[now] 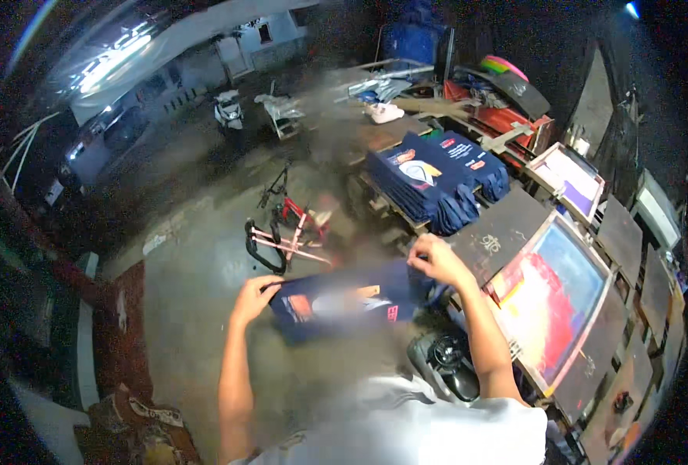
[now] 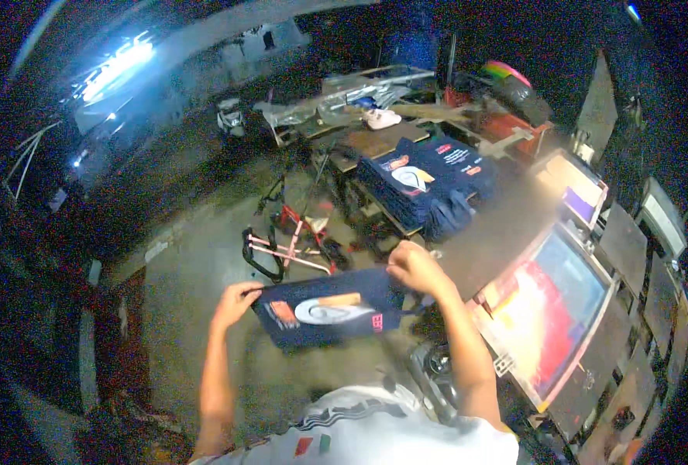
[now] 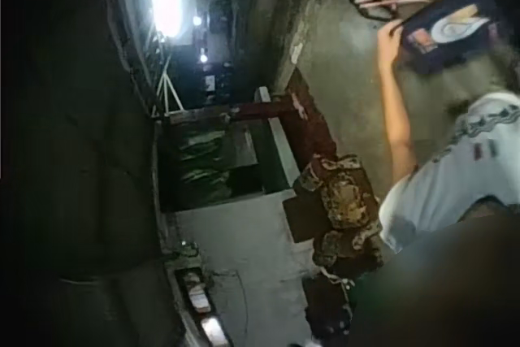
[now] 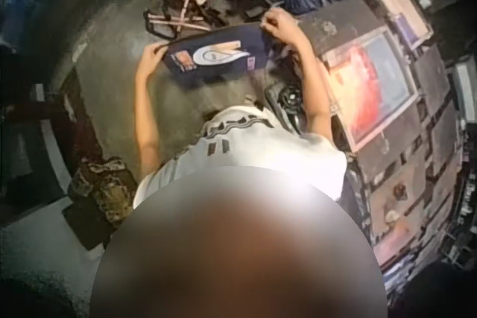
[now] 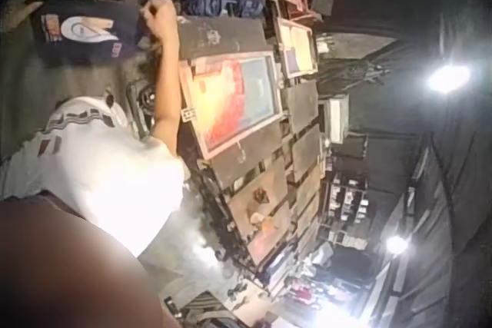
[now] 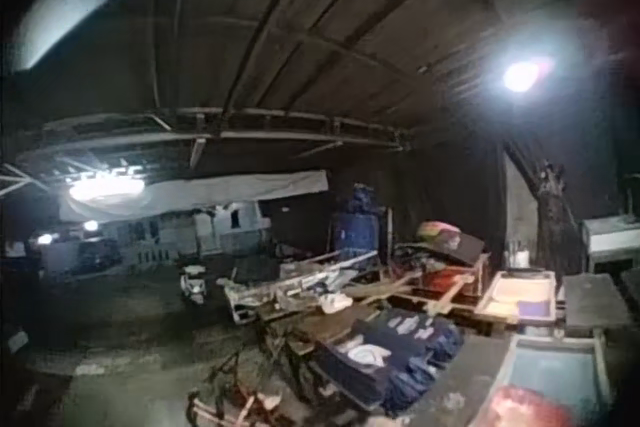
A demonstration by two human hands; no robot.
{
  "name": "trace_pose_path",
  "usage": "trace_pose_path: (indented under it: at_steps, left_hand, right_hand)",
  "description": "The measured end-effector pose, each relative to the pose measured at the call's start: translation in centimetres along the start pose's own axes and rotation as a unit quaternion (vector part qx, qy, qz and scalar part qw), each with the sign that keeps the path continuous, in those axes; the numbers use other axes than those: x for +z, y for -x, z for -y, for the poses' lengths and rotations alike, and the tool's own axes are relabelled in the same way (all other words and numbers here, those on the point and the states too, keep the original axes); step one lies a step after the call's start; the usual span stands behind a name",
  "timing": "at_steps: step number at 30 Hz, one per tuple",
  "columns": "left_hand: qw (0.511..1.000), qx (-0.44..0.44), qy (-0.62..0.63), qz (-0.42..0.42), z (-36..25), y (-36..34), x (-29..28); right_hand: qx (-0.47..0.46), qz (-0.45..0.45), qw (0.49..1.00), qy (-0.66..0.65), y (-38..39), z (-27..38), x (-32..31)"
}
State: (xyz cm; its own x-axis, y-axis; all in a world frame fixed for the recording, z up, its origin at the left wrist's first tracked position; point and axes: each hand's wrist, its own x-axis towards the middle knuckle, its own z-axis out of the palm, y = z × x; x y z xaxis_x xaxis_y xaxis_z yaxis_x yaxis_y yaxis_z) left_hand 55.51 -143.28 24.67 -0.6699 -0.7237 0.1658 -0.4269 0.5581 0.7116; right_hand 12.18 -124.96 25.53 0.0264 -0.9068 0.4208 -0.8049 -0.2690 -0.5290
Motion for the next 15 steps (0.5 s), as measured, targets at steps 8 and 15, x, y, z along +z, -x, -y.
trace_pose_path:
  at_steps: [8,15]
  left_hand:
    - [0.995,0.028,0.077,-0.048,4.6,-12.8,2.2]
    - [0.994,0.066,0.073,0.044,8.5,-27.0,3.9]
  right_hand:
    - [0.148,-0.062,0.978,-0.133,-4.8,-5.7,-1.9]
    - [0.283,-0.111,0.904,-0.302,-6.5,-13.4,-1.5]
